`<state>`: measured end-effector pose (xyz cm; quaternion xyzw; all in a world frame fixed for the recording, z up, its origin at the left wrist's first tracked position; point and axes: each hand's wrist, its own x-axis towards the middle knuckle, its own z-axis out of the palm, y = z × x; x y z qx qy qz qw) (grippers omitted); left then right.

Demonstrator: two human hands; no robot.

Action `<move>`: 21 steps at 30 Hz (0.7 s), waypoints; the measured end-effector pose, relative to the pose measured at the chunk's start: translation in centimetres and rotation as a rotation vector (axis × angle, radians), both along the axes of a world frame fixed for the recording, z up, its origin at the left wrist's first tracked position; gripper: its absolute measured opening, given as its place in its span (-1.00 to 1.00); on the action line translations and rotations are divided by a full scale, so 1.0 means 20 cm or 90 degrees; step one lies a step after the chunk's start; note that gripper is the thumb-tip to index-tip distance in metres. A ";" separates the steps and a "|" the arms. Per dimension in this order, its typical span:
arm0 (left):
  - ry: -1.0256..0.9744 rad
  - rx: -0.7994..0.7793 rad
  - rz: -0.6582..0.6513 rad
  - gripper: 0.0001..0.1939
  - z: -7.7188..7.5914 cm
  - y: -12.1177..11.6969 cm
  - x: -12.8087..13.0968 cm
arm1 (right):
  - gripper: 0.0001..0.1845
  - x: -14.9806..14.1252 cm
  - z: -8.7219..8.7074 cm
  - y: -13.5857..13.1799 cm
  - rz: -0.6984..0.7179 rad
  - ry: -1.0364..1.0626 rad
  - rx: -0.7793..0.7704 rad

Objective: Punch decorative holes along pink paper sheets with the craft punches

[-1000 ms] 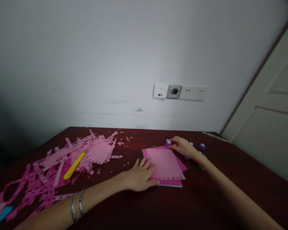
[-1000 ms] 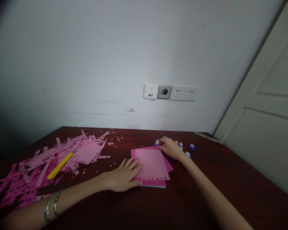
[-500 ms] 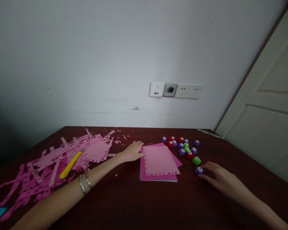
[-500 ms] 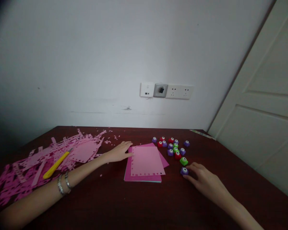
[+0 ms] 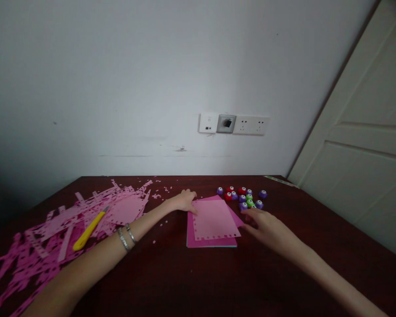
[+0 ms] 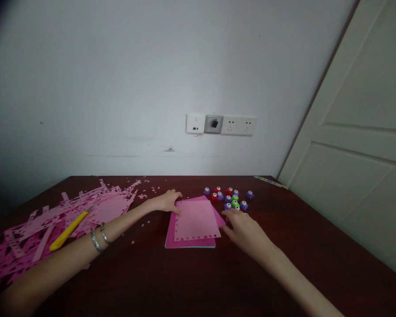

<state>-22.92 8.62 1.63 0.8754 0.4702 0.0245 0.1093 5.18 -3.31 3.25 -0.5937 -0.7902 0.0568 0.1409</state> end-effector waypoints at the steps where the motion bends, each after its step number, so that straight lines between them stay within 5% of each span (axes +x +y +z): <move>1: 0.004 -0.001 0.005 -0.27 0.01 0.01 0.00 | -0.69 -0.05 0.00 0.04 0.020 -0.009 -0.020; 9: -0.167 -0.009 0.077 -0.76 0.02 0.06 -0.06 | -0.50 -0.18 -0.10 0.31 -0.035 -0.077 -0.118; 15: -0.296 -0.036 0.135 -0.80 0.00 0.06 -0.09 | -0.48 -0.23 -0.08 0.34 -0.044 -0.105 -0.188; 21: -0.292 -0.105 0.076 -0.78 -0.05 0.04 -0.12 | -0.44 -0.22 -0.11 0.39 -0.037 -0.069 -0.230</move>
